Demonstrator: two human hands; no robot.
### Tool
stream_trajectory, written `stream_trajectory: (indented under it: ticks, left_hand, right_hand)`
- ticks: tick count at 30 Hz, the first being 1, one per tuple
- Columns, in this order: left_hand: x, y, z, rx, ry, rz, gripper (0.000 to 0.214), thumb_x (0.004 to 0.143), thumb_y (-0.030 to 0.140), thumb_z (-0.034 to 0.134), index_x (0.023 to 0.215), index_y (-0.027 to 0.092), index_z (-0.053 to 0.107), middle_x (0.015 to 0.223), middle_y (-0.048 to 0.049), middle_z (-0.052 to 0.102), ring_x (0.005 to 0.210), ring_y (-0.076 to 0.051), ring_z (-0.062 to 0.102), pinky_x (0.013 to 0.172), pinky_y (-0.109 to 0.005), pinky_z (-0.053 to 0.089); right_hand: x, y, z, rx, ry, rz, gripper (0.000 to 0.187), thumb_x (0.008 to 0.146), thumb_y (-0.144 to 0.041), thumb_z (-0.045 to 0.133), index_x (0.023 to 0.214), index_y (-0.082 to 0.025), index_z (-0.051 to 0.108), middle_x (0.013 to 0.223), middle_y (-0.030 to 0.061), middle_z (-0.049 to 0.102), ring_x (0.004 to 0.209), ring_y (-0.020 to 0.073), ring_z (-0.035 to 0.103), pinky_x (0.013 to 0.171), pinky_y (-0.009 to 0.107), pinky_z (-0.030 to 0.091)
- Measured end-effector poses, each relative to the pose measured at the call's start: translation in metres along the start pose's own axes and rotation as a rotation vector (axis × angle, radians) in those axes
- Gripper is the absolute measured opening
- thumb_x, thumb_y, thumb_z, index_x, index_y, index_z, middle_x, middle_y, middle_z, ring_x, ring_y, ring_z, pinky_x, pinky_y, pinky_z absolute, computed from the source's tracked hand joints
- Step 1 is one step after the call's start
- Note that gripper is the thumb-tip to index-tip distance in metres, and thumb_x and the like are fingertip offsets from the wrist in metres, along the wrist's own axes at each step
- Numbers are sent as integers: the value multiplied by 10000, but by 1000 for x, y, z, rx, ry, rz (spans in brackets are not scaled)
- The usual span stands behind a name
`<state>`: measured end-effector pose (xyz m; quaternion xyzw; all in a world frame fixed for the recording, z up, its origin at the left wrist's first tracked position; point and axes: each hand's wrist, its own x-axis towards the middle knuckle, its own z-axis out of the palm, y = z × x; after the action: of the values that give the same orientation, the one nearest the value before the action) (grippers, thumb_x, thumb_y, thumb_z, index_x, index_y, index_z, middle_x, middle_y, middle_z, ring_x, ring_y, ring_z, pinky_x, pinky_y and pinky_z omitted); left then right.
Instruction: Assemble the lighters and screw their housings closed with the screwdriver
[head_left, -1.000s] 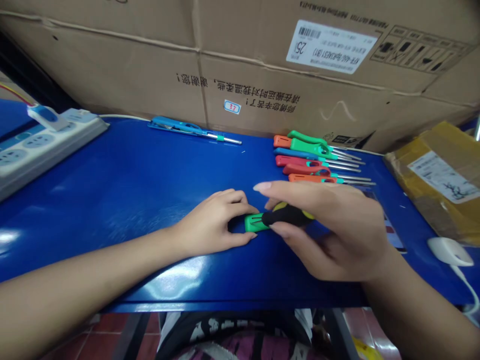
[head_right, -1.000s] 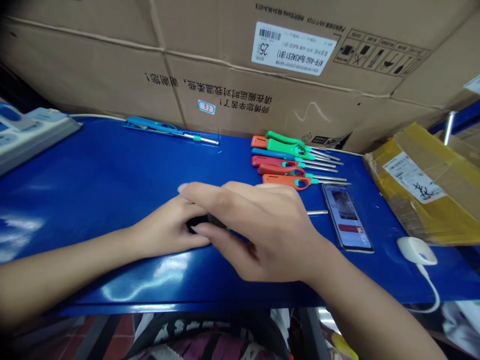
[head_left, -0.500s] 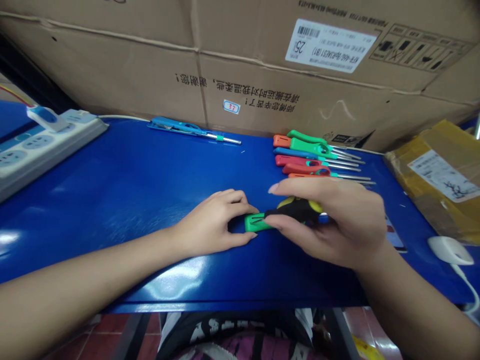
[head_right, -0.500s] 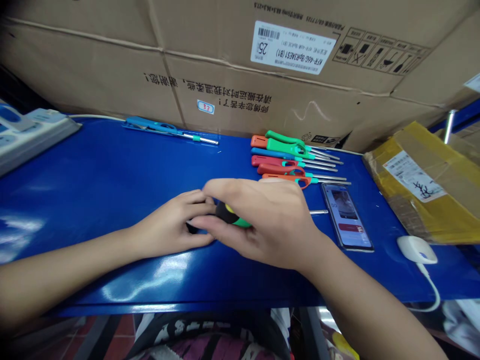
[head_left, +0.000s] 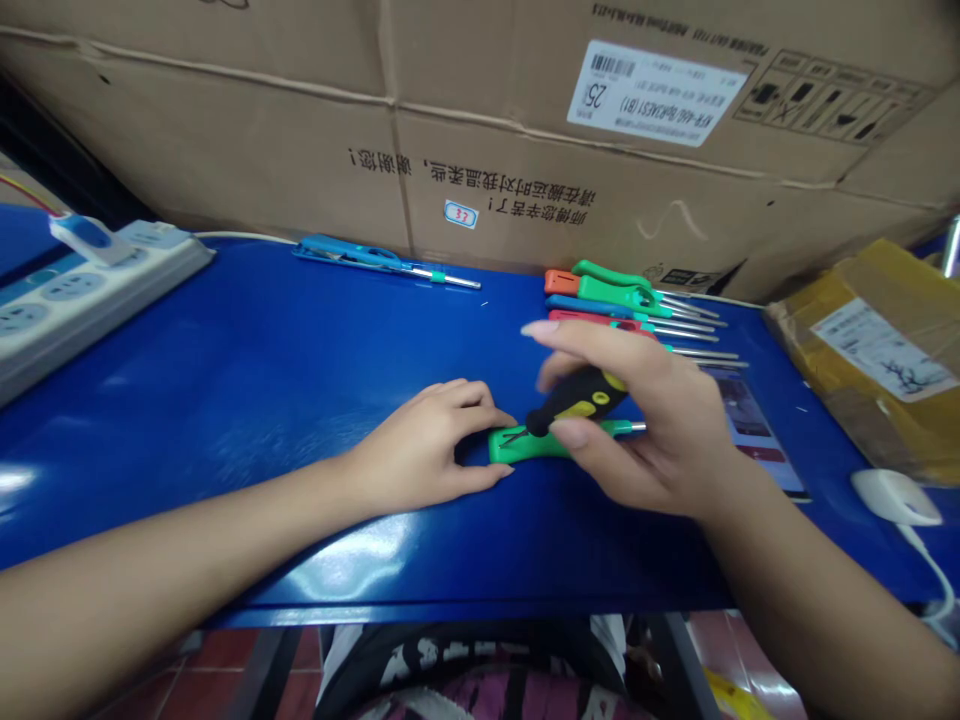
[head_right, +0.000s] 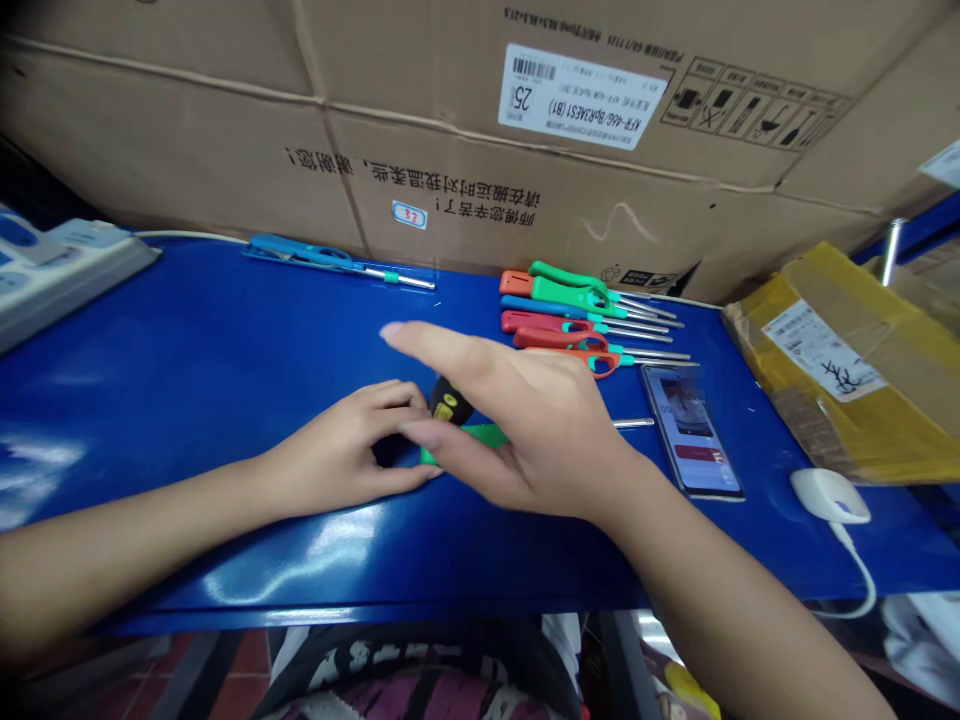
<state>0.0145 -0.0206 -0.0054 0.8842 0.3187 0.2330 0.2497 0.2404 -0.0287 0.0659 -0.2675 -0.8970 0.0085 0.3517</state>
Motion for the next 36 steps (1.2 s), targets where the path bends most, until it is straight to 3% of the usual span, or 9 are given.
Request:
stream_trajectory:
  ticks: [2, 4, 7, 10, 15, 21, 26, 32, 36]
  left_hand:
    - [0, 0, 0, 2, -7, -1, 235, 884, 320, 735, 1084, 199, 708, 964, -33, 624, 945, -207, 595, 842, -338, 464]
    - [0, -1, 0, 2, -9, -6, 232, 888, 325, 731, 1084, 203, 709, 977, -37, 627, 955, -211, 595, 855, -343, 466]
    - [0, 0, 0, -2, -6, -9, 251, 886, 325, 730, 1107, 209, 702, 988, -37, 634, 961, -212, 600, 851, -341, 469]
    - [0, 1, -1, -3, -19, -15, 232, 888, 322, 724, 1090, 210, 706, 985, -37, 638, 961, -213, 608, 847, -340, 474]
    - [0, -1, 0, 10, -11, -10, 237, 889, 342, 719, 1086, 210, 712, 980, -44, 639, 965, -223, 609, 864, -359, 482]
    - [-1, -3, 2, 5, -11, -7, 327, 900, 348, 700, 1199, 214, 688, 1057, -56, 663, 997, -227, 612, 898, -379, 484]
    - [0, -1, 0, 7, -10, -13, 279, 891, 348, 718, 1133, 209, 713, 986, -42, 643, 954, -215, 611, 868, -357, 484]
    - [0, -2, 1, -1, -2, -9, 289, 897, 335, 706, 1159, 214, 693, 1010, -44, 653, 967, -216, 613, 872, -357, 482]
    - [1, -1, 0, 3, -13, -14, 257, 887, 331, 724, 1109, 203, 707, 977, -41, 635, 946, -215, 606, 848, -354, 478]
  right_hand:
    - [-1, 1, -1, 101, -50, 39, 500, 1000, -251, 476, 1496, -212, 426, 1343, 78, 680, 1120, 207, 704, 879, 342, 605]
    - [0, 0, -1, 117, -49, 51, 503, 978, -216, 515, 1476, -224, 443, 1284, 63, 706, 1080, 190, 714, 883, 327, 600]
    - [2, 0, 0, -7, 48, -19, 283, 914, -262, 689, 1184, -226, 611, 1022, 19, 773, 796, 150, 737, 700, 249, 587]
    - [3, 1, 1, -89, 97, -60, 131, 904, -291, 706, 971, -219, 619, 811, -10, 746, 647, 138, 699, 583, 241, 538]
    - [1, -1, -5, 99, -40, -10, 301, 981, -231, 474, 1261, -176, 571, 1090, 75, 742, 984, 193, 723, 827, 317, 585]
    - [4, -2, -7, -184, 5, -116, 102, 949, -308, 636, 990, -214, 639, 715, -16, 724, 603, 142, 676, 555, 263, 512]
    - [2, -1, -9, 48, -54, -53, 399, 947, -208, 460, 1334, -174, 549, 1122, 56, 755, 949, 174, 739, 765, 293, 588]
    - [3, -1, -8, -231, -11, -118, 201, 960, -381, 616, 1072, -219, 659, 776, -16, 754, 625, 143, 695, 556, 274, 510]
    - [1, 0, -9, 3, -59, -31, 380, 968, -250, 464, 1325, -184, 578, 1159, 66, 758, 928, 182, 743, 765, 306, 590]
